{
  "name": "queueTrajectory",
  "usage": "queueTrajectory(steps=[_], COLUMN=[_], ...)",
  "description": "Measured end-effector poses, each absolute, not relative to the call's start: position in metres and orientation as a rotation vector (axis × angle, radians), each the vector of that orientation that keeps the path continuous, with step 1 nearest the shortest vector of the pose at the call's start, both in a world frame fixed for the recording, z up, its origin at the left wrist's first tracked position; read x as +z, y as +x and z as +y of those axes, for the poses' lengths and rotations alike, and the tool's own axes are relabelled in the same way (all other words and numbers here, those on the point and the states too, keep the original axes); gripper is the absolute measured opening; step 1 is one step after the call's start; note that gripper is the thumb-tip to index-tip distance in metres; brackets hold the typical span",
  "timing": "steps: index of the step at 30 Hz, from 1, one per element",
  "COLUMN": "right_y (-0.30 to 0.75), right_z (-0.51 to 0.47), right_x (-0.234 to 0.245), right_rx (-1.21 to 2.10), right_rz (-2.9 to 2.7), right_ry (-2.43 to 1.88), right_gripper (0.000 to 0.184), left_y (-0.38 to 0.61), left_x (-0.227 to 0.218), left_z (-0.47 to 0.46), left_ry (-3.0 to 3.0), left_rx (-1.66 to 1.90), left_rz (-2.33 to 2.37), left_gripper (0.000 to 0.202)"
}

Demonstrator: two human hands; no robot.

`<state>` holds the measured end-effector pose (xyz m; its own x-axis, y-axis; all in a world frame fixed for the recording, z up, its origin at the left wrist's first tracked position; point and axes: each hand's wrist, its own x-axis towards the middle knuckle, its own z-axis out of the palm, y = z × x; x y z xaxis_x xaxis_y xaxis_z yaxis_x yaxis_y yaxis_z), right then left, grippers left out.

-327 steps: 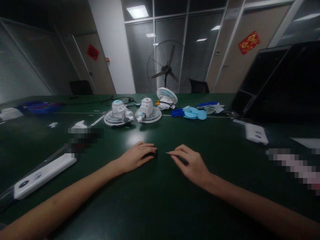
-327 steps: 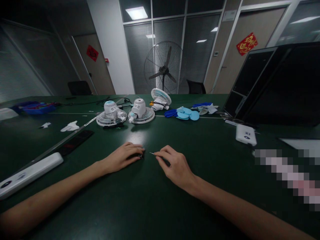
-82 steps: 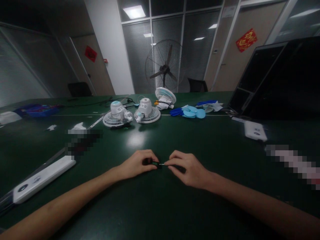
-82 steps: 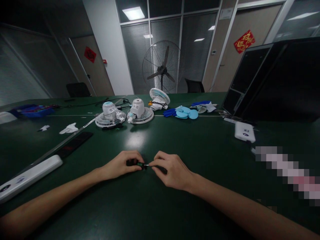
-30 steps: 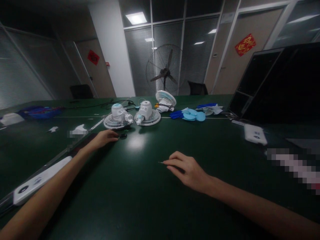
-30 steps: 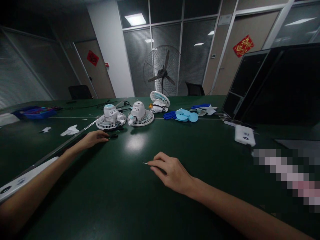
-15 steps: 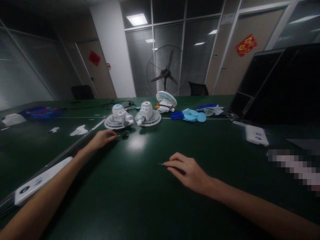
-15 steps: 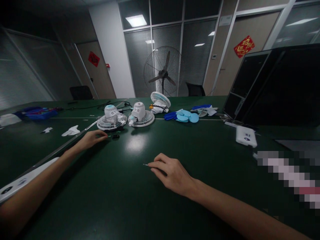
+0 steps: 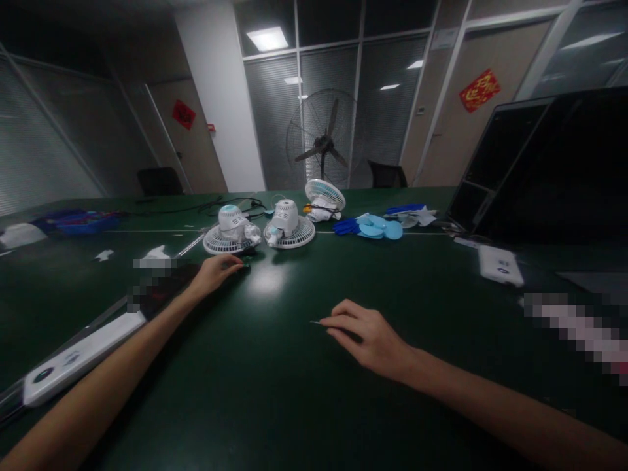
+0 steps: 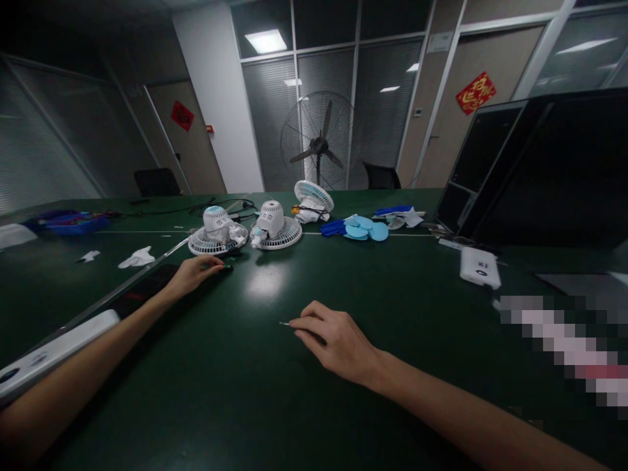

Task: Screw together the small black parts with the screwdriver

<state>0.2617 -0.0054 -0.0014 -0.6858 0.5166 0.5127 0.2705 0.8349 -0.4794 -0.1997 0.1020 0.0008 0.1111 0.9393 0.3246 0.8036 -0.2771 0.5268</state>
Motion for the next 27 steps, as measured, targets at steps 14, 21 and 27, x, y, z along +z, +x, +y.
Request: queueTrajectory(steps=[14,21,27], right_y=[0.262,0.262,0.261], right_z=[-0.006,-0.006,-0.006], right_x=[0.0,0.0,0.002], right_rx=[0.515,0.517,0.521], right_rz=[-2.36,-2.363,-2.35], right_ry=[-0.583,-0.596,-0.657], right_gripper=[0.029,0.03,0.03], left_y=[-0.202,-0.197,-0.138], left_x=[-0.004,-0.001,0.005], left_z=[0.101,0.098,0.076], left_ry=[2.132,2.09,2.241], left_rx=[0.975,0.89,0.648], left_rz=[1.796,1.789,1.49], left_gripper=[0.058,0.058,0.04])
